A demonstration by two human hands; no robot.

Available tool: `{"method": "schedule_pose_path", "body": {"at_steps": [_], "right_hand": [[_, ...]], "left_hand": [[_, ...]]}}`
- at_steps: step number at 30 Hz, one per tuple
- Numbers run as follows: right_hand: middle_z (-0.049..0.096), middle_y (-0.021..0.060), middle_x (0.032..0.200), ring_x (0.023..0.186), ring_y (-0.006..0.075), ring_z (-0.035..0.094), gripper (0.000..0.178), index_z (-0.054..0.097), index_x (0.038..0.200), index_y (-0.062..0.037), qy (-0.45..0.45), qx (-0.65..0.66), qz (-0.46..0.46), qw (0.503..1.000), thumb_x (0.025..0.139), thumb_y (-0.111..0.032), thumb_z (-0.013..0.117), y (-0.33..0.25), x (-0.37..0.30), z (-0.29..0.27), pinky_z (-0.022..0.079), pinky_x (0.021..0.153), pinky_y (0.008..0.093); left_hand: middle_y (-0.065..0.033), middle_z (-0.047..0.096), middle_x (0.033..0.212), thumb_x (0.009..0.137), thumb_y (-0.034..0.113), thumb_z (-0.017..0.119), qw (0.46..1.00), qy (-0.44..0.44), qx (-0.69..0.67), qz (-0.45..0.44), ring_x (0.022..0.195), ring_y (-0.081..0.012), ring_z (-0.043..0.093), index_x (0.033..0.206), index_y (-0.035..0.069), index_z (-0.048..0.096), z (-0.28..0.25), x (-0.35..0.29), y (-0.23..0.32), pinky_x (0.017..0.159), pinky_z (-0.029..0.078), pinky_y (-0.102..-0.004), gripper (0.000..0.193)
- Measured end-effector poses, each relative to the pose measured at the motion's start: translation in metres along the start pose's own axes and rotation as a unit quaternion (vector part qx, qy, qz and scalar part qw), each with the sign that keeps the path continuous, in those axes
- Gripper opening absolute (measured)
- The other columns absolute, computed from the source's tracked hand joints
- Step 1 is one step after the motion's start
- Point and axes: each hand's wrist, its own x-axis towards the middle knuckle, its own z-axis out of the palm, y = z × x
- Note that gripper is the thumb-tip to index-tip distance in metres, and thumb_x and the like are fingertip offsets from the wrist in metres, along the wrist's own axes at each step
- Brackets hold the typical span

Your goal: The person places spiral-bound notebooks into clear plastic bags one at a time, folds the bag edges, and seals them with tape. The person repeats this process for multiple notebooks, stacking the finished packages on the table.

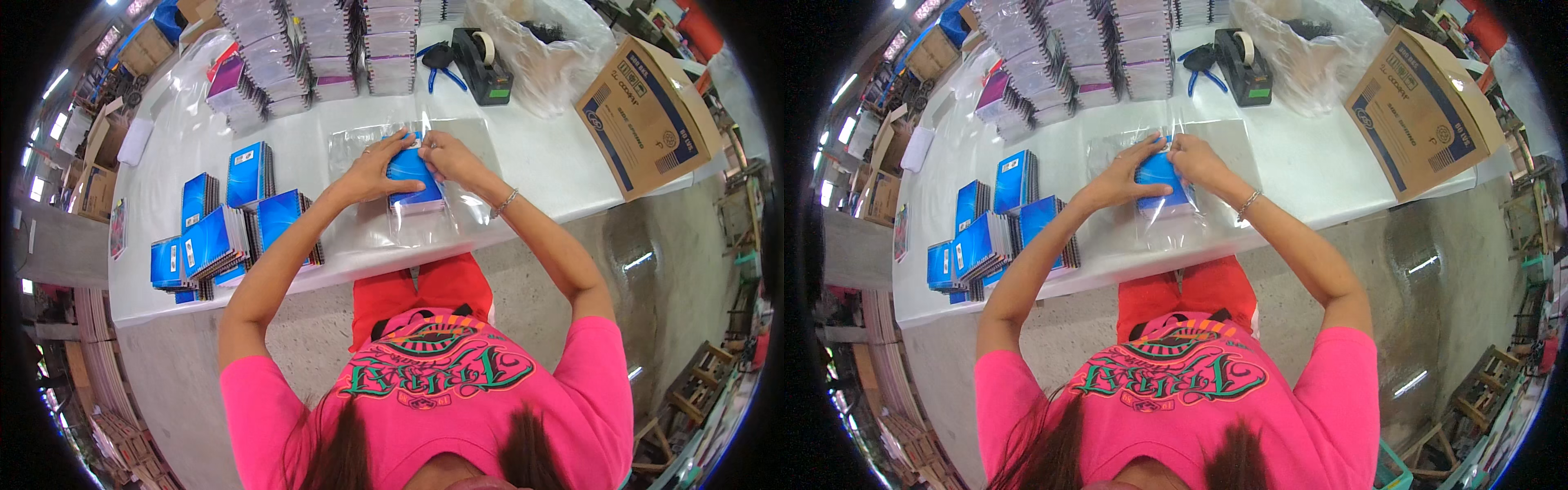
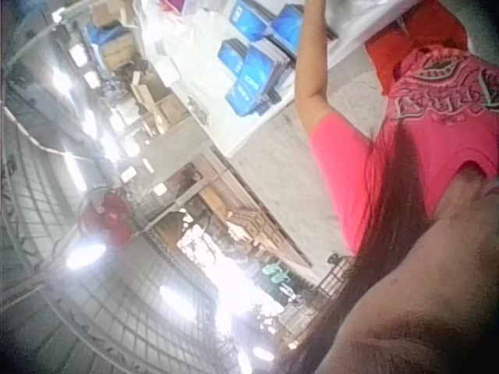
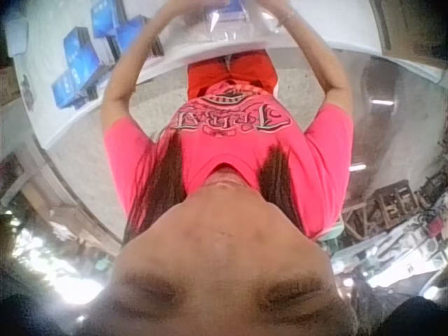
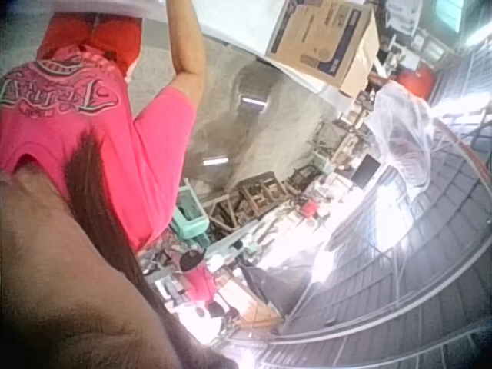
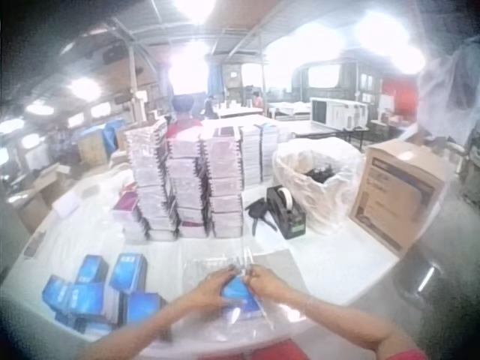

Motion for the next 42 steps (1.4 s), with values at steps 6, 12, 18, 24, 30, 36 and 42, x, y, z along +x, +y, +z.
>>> {"method": "schedule_pose_path", "body": {"at_steps": [6, 12, 18, 24, 30, 36, 42], "right_hand": [[0.066, 0.0209, 0.082, 0.072, 0.0421, 0.063, 0.033, 0.065, 0.097, 0.0036, 0.026, -0.247, -0.09, 0.965, 0.083, -0.025, 0.055, -0.001, 0.011, 0.003, 0.052, 0.075, 0.0468], [0.06, 0.0217, 0.11, 0.101, 0.0373, 0.058, 0.029, 0.07, 0.1, -0.0052, -0.135, -0.301, -0.11, 0.938, 0.082, -0.022, 0.055, -0.025, 0.014, -0.033, 0.045, 0.095, 0.0427], [0.051, 0.0143, 0.123, 0.119, 0.0331, 0.046, 0.033, 0.065, 0.106, -0.0092, -0.077, -0.282, -0.254, 0.922, 0.075, -0.022, 0.067, 0.013, 0.006, -0.031, 0.04, 0.099, 0.0418], [0.046, 0.0149, 0.133, 0.12, 0.0416, 0.043, 0.062, 0.057, 0.124, -0.0204, -0.049, -0.362, -0.194, 0.911, 0.068, -0.038, 0.077, 0.005, 0.004, -0.018, 0.038, 0.099, 0.054], [0.044, 0.0131, 0.136, 0.121, 0.0431, 0.044, 0.075, 0.049, 0.134, -0.0261, -0.031, -0.412, -0.149, 0.898, 0.068, -0.045, 0.079, -0.004, -0.004, -0.013, 0.037, 0.099, 0.0557], [0.053, 0.0132, 0.129, 0.122, 0.0361, 0.048, 0.06, 0.058, 0.126, -0.0155, -0.065, -0.318, -0.197, 0.925, 0.074, -0.039, 0.077, -0.01, 0.01, -0.028, 0.04, 0.101, 0.0491], [0.066, 0.0193, 0.103, 0.089, 0.0307, 0.064, 0.042, 0.066, 0.106, 0.0029, 0.418, -0.183, -0.149, 0.877, 0.081, -0.03, 0.075, 0.071, 0.11, -0.194, 0.051, 0.082, 0.0396]], "left_hand": [[-0.0222, 0.024, 0.156, 0.073, 0.055, 0.076, 0.999, -0.035, 0.02, -0.023, 0.144, -0.0384, 0.024, 0.147, 0.007, 0.037, -0.002, 0.004, 0.004, 0.117, 0.02, -0.0457, 0.096], [-0.0205, 0.021, 0.157, 0.072, 0.061, 0.074, 0.997, -0.05, 0.035, -0.041, 0.144, -0.0401, 0.02, 0.148, 0.008, 0.034, -0.006, 0.003, 0.002, 0.117, 0.018, -0.0483, 0.101], [-0.0158, 0.021, 0.159, 0.07, 0.063, 0.074, 0.995, -0.051, 0.048, -0.074, 0.144, -0.0428, 0.02, 0.151, 0.016, 0.032, -0.005, 0.002, 0.007, 0.116, 0.016, -0.0565, 0.103], [-0.0119, 0.023, 0.158, 0.067, 0.057, 0.079, 0.995, 0.067, 0.046, -0.052, 0.145, -0.042, 0.016, 0.145, 0.022, 0.041, -0.002, -0.01, 0.021, 0.11, 0.018, -0.0645, 0.093], [-0.0119, 0.019, 0.158, 0.066, 0.053, 0.08, 0.979, 0.14, 0.075, -0.124, 0.146, -0.0437, 0.004, 0.118, 0.029, 0.068, -0.003, -0.01, 0.027, 0.108, 0.005, -0.0733, 0.058], [-0.0164, 0.018, 0.159, 0.067, 0.053, 0.08, 0.97, 0.128, 0.067, -0.196, 0.147, -0.044, 0.0, 0.115, 0.035, 0.07, -0.002, -0.029, 0.021, 0.108, 0.002, -0.0734, 0.052], [-0.0176, 0.019, 0.158, 0.07, 0.054, 0.078, 0.976, 0.127, 0.064, -0.168, 0.147, -0.043, 0.0, 0.114, 0.036, 0.071, 0.002, -0.016, 0.027, 0.108, 0.001, -0.0732, 0.049]]}}
